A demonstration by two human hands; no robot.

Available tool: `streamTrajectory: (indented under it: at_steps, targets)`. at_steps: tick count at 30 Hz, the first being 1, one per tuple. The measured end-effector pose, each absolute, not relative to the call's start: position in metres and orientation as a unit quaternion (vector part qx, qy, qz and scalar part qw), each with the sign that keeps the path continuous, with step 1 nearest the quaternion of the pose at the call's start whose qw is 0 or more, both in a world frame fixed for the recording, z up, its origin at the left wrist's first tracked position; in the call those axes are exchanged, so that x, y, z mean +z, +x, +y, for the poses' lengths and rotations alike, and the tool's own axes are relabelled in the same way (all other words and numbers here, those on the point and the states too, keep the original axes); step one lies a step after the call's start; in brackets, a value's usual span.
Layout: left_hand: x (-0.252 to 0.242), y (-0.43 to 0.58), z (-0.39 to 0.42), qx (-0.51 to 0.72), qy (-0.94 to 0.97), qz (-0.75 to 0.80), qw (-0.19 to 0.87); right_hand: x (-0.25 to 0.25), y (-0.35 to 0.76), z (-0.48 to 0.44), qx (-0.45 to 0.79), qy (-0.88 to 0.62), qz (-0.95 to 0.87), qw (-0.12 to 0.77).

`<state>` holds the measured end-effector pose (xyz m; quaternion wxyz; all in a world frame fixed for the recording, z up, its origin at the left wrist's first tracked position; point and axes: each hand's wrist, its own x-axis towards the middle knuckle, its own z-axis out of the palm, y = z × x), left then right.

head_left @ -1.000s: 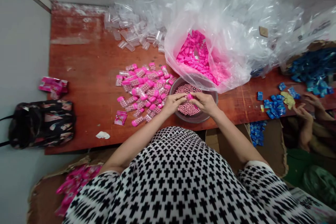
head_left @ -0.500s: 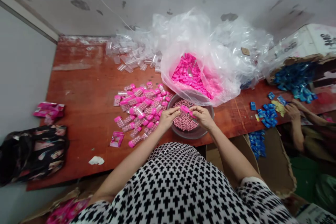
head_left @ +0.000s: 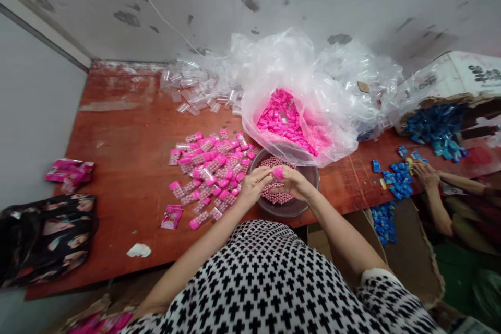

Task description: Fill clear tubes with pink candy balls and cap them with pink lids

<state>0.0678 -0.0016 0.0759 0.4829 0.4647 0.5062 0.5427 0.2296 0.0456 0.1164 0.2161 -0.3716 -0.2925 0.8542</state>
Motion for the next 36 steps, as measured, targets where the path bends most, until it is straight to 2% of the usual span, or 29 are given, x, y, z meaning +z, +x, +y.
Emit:
streamTrajectory:
  at_steps: [2,8,13,18,27,29,33,36]
  targets:
    - [0.076,0.068,-0.002,0.544,0.475,0.509,0.468,0.114,0.225,0.043,0.881,-0.359,-0.229,0.204]
    - [0.075,0.063,-0.006,0.535,0.498,0.529,0.430,0.097,0.209,0.035,0.866,-0.389,-0.147,0.278]
    - [0.067,0.059,0.000,0.525,0.444,0.557,0.466,0.101,0.204,0.044,0.873,-0.393,-0.160,0.243]
    - [0.070,0.057,0.003,0.518,0.458,0.561,0.456,0.102,0.202,0.053,0.876,-0.389,-0.177,0.224]
    - [0.066,0.066,-0.001,0.513,0.504,0.564,0.406,0.087,0.189,0.036,0.825,-0.421,-0.123,0.356]
    - [0.062,0.065,0.000,0.505,0.485,0.582,0.414,0.084,0.186,0.038,0.832,-0.429,-0.130,0.326]
    - [0.057,0.044,0.004,0.480,0.446,0.620,0.431,0.086,0.182,0.055,0.844,-0.440,-0.230,0.206]
    - [0.052,0.005,0.004,0.460,0.436,0.666,0.394,0.092,0.189,0.070,0.816,-0.447,-0.307,0.199]
